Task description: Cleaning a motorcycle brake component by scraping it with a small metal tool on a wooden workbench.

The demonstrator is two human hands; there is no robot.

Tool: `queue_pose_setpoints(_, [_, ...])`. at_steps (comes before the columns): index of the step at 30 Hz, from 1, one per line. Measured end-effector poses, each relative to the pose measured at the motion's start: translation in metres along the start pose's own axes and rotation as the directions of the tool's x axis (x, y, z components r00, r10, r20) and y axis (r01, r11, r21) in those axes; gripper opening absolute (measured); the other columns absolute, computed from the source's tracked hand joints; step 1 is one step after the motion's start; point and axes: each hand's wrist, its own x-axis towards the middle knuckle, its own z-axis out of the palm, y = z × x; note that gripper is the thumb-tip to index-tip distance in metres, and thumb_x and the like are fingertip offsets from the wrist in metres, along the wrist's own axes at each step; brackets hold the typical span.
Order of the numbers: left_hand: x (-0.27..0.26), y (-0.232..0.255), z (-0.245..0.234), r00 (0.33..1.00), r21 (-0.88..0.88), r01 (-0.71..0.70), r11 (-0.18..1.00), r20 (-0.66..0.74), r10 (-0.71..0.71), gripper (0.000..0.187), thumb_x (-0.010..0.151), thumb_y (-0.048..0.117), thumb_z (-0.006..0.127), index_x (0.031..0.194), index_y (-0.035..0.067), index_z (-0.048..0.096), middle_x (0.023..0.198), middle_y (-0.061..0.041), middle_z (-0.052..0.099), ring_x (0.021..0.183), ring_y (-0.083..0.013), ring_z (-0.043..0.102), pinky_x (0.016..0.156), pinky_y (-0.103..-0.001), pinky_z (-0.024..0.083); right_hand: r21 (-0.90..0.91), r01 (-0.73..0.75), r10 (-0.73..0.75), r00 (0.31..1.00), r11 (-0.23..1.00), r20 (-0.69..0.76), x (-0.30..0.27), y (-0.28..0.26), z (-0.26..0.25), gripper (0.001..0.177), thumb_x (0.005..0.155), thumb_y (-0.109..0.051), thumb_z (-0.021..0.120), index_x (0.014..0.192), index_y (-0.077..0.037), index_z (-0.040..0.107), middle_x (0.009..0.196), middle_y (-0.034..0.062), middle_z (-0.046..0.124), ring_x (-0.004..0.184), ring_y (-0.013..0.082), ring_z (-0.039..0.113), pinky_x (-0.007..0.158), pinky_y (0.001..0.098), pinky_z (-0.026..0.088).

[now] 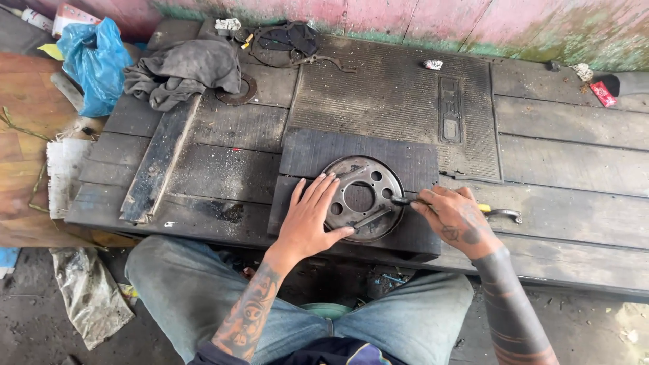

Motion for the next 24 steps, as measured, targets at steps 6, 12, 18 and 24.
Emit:
queue_pose_setpoints(6, [0.000, 0.001, -0.003, 1.000, -0.015, 0.004, 1.000, 0.029, -0.004, 0.103, 0.078, 0.062, 0.073, 0.154, 0.004, 0.037, 0.162, -0.015, 0.035, 0.154, -0.0276, 0.026, 0.127, -0.053, 0.008, -0.200, 0.005, -0.014, 0.999, 0.980, -0.043, 0.023, 0.003, 0.004, 0.020, 0.096, -0.047, 0.059, 0.091, -0.029, 0.065, 0.083, -0.0041, 0.058, 0.089, 0.0187, 0.058, 0.094, 0.0439, 0.031])
queue_pose_setpoints(12, [0.000, 0.003, -0.006, 0.998, -0.006, 0.018, 1.000, 0.063, -0.018, 0.100, 0.081, 0.062, 0.071, 0.155, 0.004, 0.035, 0.164, -0.016, 0.033, 0.155, -0.0277, 0.024, 0.128, -0.052, 0.006, -0.187, 0.111, -0.092, 0.990, 0.976, 0.110, 0.044, -0.026, -0.014, 0.027, 0.096, -0.049, 0.057, 0.083, -0.029, 0.068, 0.078, -0.0063, 0.065, 0.089, 0.0169, 0.063, 0.099, 0.0474, 0.035])
queue_pose_setpoints(18, [0.001, 0.003, -0.005, 0.997, 0.019, 0.027, 0.999, 0.076, -0.028, 0.102, 0.080, 0.064, 0.070, 0.156, 0.005, 0.034, 0.164, -0.015, 0.031, 0.155, -0.0266, 0.023, 0.128, -0.052, 0.007, -0.223, 0.141, -0.099, 0.977, 0.964, 0.189, 0.056, -0.019, 0.008, 0.016, 0.093, -0.047, 0.060, 0.092, -0.036, 0.071, 0.082, -0.0093, 0.068, 0.094, 0.0134, 0.063, 0.102, 0.0478, 0.035])
queue_pose_setpoints(24, [0.001, 0.001, -0.002, 0.997, 0.031, 0.026, 0.999, 0.073, -0.028, 0.103, 0.081, 0.065, 0.068, 0.156, 0.005, 0.033, 0.165, -0.014, 0.030, 0.155, -0.0263, 0.022, 0.128, -0.053, 0.007, -0.242, 0.093, -0.044, 0.979, 0.966, 0.199, 0.051, -0.024, -0.007, 0.014, 0.090, -0.047, 0.061, 0.090, -0.036, 0.069, 0.080, -0.0075, 0.066, 0.093, 0.0143, 0.062, 0.104, 0.0480, 0.033])
